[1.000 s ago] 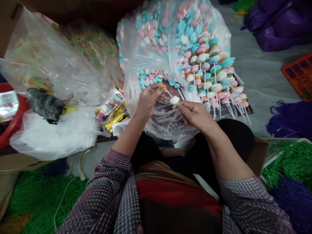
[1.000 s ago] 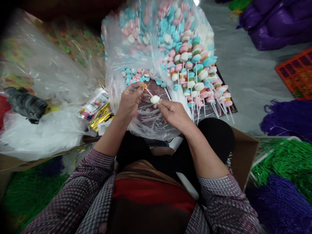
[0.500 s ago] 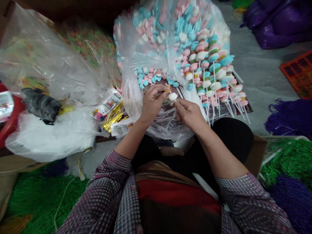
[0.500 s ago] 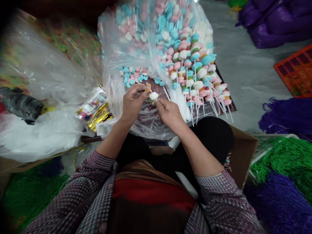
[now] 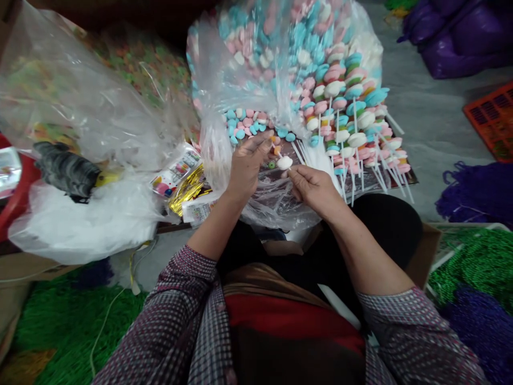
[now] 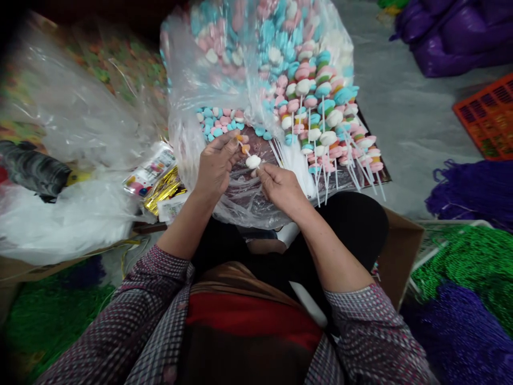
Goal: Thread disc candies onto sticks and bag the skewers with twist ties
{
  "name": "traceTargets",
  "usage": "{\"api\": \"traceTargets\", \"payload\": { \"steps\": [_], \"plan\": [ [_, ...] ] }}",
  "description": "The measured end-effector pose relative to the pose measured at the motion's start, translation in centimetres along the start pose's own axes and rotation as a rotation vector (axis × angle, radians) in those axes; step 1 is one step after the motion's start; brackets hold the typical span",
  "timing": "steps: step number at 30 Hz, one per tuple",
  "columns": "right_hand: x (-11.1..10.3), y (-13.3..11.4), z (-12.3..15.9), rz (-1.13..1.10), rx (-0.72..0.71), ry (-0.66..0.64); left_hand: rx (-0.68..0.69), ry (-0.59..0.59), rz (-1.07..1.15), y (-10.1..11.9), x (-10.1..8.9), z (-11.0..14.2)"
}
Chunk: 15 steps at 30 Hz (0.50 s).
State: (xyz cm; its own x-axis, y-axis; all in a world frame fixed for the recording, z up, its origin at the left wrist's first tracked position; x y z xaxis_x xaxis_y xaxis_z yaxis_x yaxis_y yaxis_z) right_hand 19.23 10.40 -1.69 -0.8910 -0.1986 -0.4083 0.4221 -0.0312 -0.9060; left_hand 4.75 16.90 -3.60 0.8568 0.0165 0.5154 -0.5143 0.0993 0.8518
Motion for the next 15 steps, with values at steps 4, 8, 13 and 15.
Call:
{"api": "traceTargets", "payload": {
  "steps": [4,8,13,15],
  "plan": [
    [-0.04,-0.06,0.01,0.017,-0.004,0.011,0.055,0.018,-0.060,0.11,-0.53,-0.28],
    [-0.03,-0.04,0.04,0.018,-0.003,0.011,0.065,-0.018,-0.109,0.16,-0.57,-0.30],
    [-0.23,0.31,0.03,0.043,0.008,0.029,0.085,-0.024,-0.150,-0.12,-0.35,0.13],
    [-0.26,0.22,0.05,0.049,0.002,0.027,0.118,-0.008,-0.169,-0.05,-0.35,0.28]
  ]
}}
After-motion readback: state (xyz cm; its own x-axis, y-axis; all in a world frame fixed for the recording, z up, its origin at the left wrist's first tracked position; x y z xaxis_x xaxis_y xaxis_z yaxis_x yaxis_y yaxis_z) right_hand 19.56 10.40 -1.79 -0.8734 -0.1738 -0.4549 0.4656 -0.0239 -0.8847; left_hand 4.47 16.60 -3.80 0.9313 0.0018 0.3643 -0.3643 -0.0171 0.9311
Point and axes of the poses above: each hand's wrist, its own z-axis away from the middle knuckle, its own x-axis out of the palm, y = z × x, the point moved 10 cm from there along -z, towards the middle knuckle, and after that the axes turned 8 degrees about z, right-handed, at the moved point
